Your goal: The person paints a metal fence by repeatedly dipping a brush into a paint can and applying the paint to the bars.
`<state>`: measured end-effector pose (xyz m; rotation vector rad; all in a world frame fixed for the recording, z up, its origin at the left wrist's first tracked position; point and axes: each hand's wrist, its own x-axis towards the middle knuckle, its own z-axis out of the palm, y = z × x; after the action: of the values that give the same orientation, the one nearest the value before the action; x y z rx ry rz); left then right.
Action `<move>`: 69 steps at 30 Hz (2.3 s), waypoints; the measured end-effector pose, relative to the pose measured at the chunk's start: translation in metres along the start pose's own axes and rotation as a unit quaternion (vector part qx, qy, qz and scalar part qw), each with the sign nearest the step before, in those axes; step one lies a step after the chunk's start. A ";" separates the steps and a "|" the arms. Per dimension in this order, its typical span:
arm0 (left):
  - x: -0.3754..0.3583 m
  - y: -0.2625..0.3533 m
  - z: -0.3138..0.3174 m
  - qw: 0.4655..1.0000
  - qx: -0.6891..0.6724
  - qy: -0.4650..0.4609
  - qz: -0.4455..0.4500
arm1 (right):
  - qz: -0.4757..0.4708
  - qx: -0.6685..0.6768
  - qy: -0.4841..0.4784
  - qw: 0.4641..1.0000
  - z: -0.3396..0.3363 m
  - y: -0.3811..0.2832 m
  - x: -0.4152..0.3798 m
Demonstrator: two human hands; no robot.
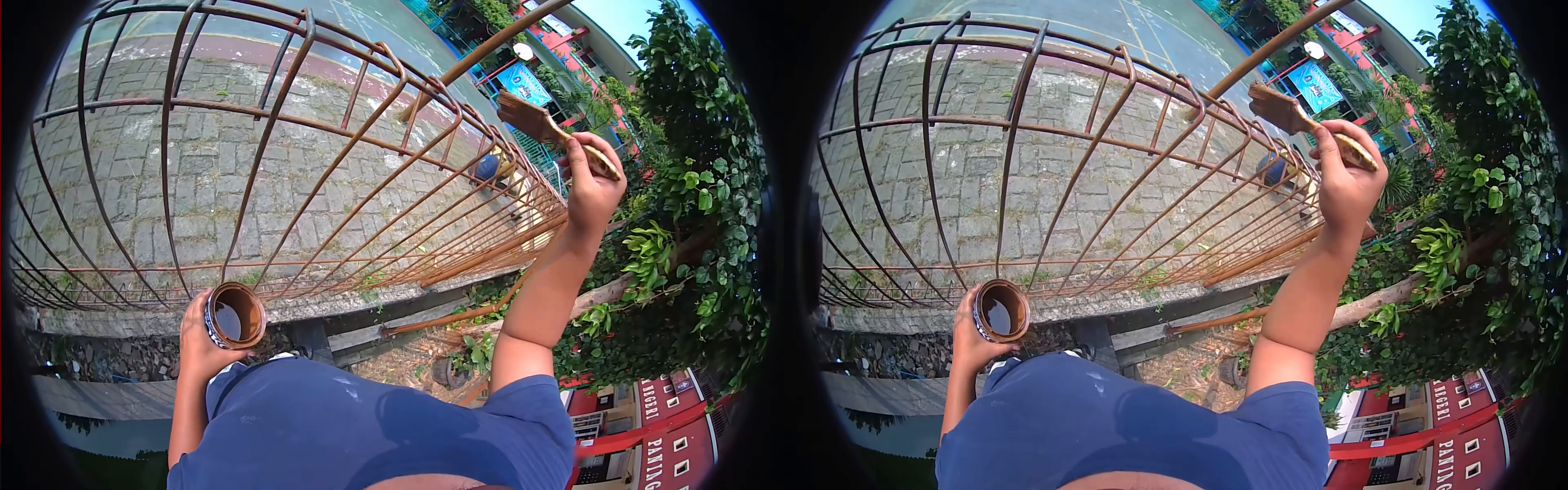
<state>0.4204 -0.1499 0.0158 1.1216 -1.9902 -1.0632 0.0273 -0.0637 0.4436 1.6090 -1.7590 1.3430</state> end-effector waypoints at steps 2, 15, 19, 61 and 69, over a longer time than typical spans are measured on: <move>-0.001 0.004 0.001 1.000 -0.011 0.002 -0.014 | 0.049 -0.001 -0.052 0.997 0.016 0.021 0.033; -0.002 0.004 0.003 0.998 -0.001 0.030 -0.049 | 0.106 0.121 -0.189 0.969 -0.022 0.056 0.109; 0.001 0.013 0.005 0.998 0.008 0.044 -0.041 | 0.114 0.028 -0.213 0.970 -0.012 0.053 0.119; -0.030 0.040 0.050 0.976 -0.004 0.200 -0.086 | -0.073 0.061 -0.291 0.952 0.052 0.040 0.127; -0.013 0.012 0.011 0.986 -0.023 0.155 -0.050 | 0.069 0.186 -0.120 0.973 0.033 0.060 0.097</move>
<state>0.4126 -0.1309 0.0192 1.2860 -1.6739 -0.9161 -0.0432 -0.1504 0.4848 1.9476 -1.8681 1.6864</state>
